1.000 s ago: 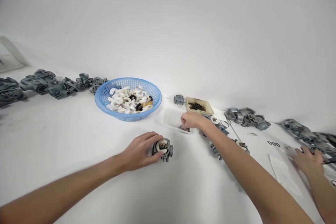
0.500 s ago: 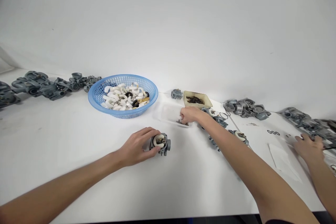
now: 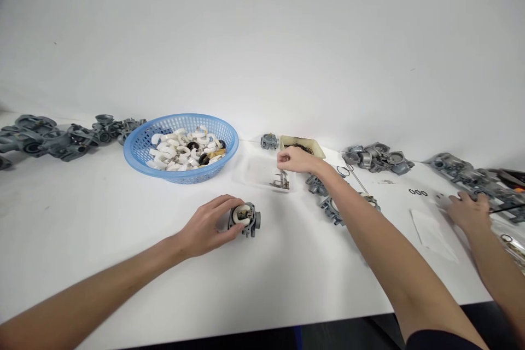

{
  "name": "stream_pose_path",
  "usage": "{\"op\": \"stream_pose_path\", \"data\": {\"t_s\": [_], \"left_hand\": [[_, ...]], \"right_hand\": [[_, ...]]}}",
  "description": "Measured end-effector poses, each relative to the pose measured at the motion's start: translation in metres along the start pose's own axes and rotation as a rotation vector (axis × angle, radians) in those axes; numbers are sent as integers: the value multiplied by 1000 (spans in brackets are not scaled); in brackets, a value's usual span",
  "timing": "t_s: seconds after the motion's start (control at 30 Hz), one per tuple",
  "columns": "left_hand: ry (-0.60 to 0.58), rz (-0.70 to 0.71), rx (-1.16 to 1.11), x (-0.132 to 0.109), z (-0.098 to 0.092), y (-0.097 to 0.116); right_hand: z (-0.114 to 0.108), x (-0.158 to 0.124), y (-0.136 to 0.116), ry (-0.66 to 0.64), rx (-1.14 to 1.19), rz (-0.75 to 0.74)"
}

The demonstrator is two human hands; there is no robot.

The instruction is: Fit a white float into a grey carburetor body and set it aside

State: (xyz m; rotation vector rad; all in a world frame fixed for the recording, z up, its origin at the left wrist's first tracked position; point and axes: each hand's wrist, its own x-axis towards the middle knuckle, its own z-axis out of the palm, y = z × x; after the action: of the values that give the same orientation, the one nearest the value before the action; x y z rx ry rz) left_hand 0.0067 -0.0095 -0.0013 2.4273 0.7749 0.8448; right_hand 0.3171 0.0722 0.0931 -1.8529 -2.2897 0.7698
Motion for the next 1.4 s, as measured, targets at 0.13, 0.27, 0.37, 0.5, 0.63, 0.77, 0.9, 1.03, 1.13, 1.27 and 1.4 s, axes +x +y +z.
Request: {"op": "stream_pose_path", "data": {"t_s": [0.13,0.27,0.37,0.5,0.63,0.77,0.9,1.03,1.13,1.27,1.4], "left_hand": [[11,-2,-11,-1,1,1],[13,-5,-6,-1,1,1],[6,-5,5,0,1,2],[5,-4,4,1,0,1],[2,-1,-4,1,0,1],[-5,-4,-11,2,0,1],[0,8,-2,2,-1,2],[1,20,-2,1,-1,2],[0,19,-3,1,0,1],[5,31,-8,1,-1,1],[0,33,-9,1,-1,2]], "right_hand": [[28,-30,-24,91,341,-85],[85,-49,-46,124,637,-144],[116,-53,-52,155,794,-157],[126,-55,-51,161,912,-155],[123,-57,-49,142,968,-163],[124,-57,-47,130,1021,-158],[128,-56,-47,123,1066,-158],[129,-56,-48,126,1088,-143],[129,-55,-48,113,1097,-130],[130,-54,-48,84,1128,-114],[132,-52,-47,60,1152,-99]]}}
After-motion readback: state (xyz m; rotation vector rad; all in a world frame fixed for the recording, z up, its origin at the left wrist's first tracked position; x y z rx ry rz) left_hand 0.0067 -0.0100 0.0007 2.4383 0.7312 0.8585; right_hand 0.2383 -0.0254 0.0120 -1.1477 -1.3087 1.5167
